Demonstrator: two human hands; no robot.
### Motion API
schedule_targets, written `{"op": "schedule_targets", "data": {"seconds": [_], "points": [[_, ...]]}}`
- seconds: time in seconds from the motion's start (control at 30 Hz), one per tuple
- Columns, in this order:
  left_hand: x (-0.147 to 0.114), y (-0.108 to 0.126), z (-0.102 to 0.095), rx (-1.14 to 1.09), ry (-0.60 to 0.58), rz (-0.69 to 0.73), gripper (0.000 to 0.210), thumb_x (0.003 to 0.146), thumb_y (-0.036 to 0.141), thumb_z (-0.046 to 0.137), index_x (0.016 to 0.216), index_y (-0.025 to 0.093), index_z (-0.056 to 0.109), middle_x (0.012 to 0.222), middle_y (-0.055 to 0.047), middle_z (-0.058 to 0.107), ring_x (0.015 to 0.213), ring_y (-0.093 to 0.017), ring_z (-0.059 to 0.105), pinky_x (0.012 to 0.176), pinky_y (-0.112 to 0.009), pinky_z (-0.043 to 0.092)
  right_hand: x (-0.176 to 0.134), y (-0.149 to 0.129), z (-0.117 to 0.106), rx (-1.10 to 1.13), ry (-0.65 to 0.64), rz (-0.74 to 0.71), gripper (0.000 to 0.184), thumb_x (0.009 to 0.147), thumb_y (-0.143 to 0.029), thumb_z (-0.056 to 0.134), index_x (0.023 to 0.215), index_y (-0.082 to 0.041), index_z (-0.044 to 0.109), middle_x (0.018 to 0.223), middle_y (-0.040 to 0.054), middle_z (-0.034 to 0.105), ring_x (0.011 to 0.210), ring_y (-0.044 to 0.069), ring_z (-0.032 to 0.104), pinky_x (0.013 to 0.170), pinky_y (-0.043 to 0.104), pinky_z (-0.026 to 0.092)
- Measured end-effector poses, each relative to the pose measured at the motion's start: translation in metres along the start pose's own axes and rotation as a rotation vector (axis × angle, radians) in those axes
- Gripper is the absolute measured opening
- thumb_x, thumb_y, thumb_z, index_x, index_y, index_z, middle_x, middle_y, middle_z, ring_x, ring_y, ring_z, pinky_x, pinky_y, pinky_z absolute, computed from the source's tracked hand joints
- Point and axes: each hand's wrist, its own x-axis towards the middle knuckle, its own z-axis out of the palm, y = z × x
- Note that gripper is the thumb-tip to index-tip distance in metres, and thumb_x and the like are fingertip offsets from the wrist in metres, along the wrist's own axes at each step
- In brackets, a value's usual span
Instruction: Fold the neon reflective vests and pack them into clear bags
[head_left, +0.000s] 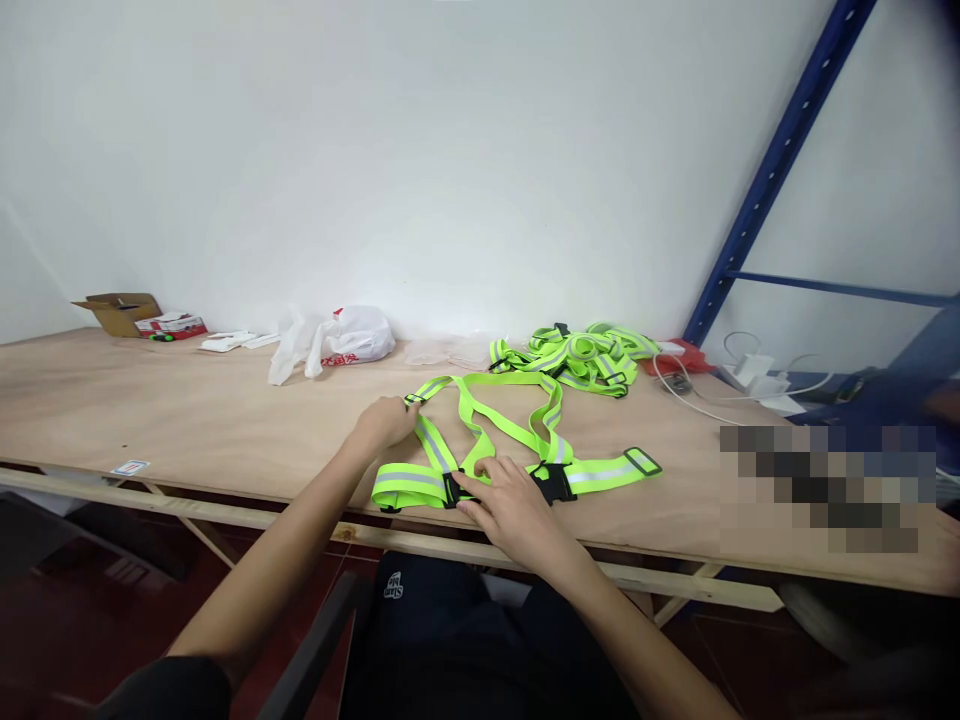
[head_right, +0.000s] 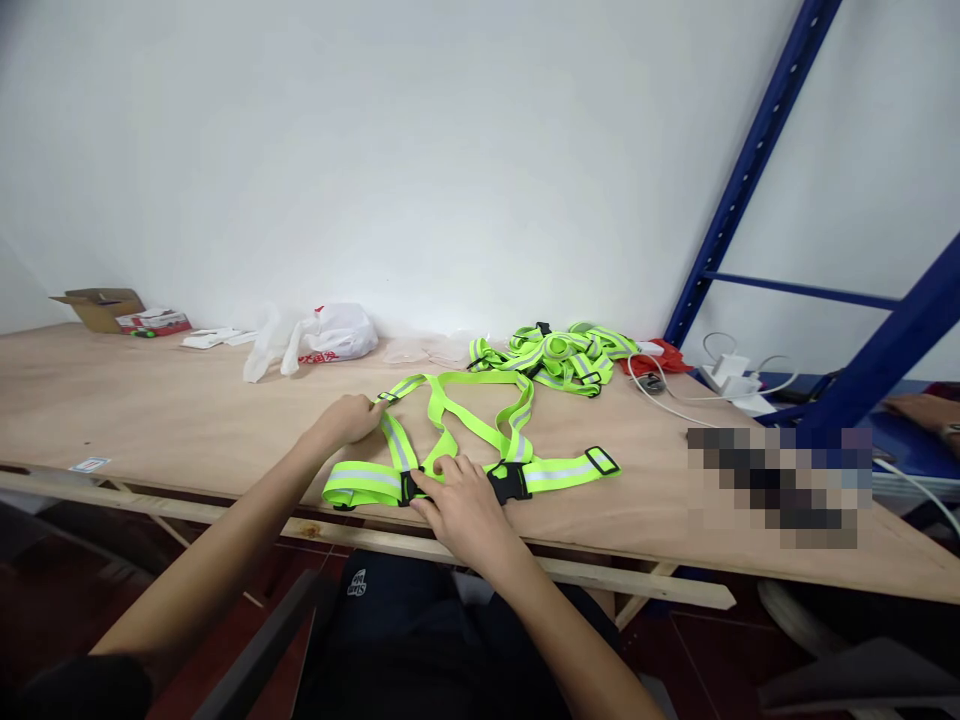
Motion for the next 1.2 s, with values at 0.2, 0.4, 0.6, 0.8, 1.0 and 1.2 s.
{"op": "schedule_targets", "data": {"seconds": [0.2, 0.4, 0.6, 0.8, 1.0, 1.2], "points": [[0.026, -0.01, -0.01, -0.111, -0.1, -0.154, 0.051, 0.083, 0.061, 0.063, 0.052, 0.022, 0.053, 0.044, -0.014, 0.055, 0.073, -0.042, 0.071, 0.069, -0.042, 0.053, 0.0, 0.0, 0.0, 0.019, -0.009, 0.022, 0.035, 0.096, -0.033, 0.061, 0.13, -0.025, 0.067, 0.108, 0.0121, 0.064, 0.103, 0.028, 0.059, 0.091, 0.044, 0.05], [0.065, -0.004, -0.007, -0.402, -0.242, -0.338, 0.039, 0.085, 0.055, 0.067, 0.075, 0.017, 0.062, 0.053, -0.013, 0.065, 0.049, -0.027, 0.065, 0.051, -0.035, 0.054, -0.001, -0.001, -0.003, 0.047, -0.025, 0.036, 0.035, 0.097, -0.033, 0.06, 0.13, -0.025, 0.068, 0.109, 0.0119, 0.064, 0.105, 0.028, 0.059, 0.092, 0.043, 0.05], [0.089, 0.004, 0.007, -0.81, -0.287, -0.299, 0.011, 0.082, 0.016, 0.068, 0.091, 0.015, 0.061, 0.073, -0.008, 0.072, 0.065, -0.021, 0.072, 0.068, -0.032, 0.06, -0.001, -0.001, -0.003, 0.031, -0.049, 0.043, 0.035, 0.099, -0.036, 0.057, 0.131, -0.025, 0.067, 0.114, 0.0117, 0.064, 0.109, 0.028, 0.057, 0.094, 0.042, 0.048], [0.097, 0.009, 0.017, -1.112, -0.264, -0.281, 0.021, 0.08, 0.006, 0.058, 0.099, 0.017, 0.055, 0.078, -0.005, 0.066, 0.064, -0.023, 0.071, 0.065, -0.037, 0.061, 0.0, -0.004, -0.007, 0.028, -0.08, 0.063, 0.037, 0.099, -0.037, 0.057, 0.133, -0.025, 0.065, 0.113, 0.0119, 0.064, 0.104, 0.027, 0.057, 0.092, 0.041, 0.047], [0.109, 0.011, 0.01, -1.307, -0.187, -0.25, 0.022, 0.08, 0.003, 0.056, 0.097, 0.016, 0.055, 0.083, -0.005, 0.064, 0.073, -0.018, 0.073, 0.066, -0.027, 0.061, 0.0, -0.004, -0.008, 0.033, -0.082, 0.067, 0.037, 0.098, -0.037, 0.058, 0.132, -0.025, 0.066, 0.112, 0.0113, 0.064, 0.104, 0.027, 0.057, 0.092, 0.041, 0.047], [0.122, 0.009, -0.001, -1.202, -0.152, -0.21, 0.013, 0.09, 0.027, 0.065, 0.093, 0.015, 0.058, 0.075, -0.005, 0.066, 0.068, -0.017, 0.071, 0.051, -0.019, 0.054, 0.0, -0.004, -0.008, 0.026, -0.068, 0.069, 0.036, 0.098, -0.037, 0.059, 0.13, -0.026, 0.067, 0.111, 0.0106, 0.064, 0.103, 0.026, 0.057, 0.091, 0.04, 0.046]]}}
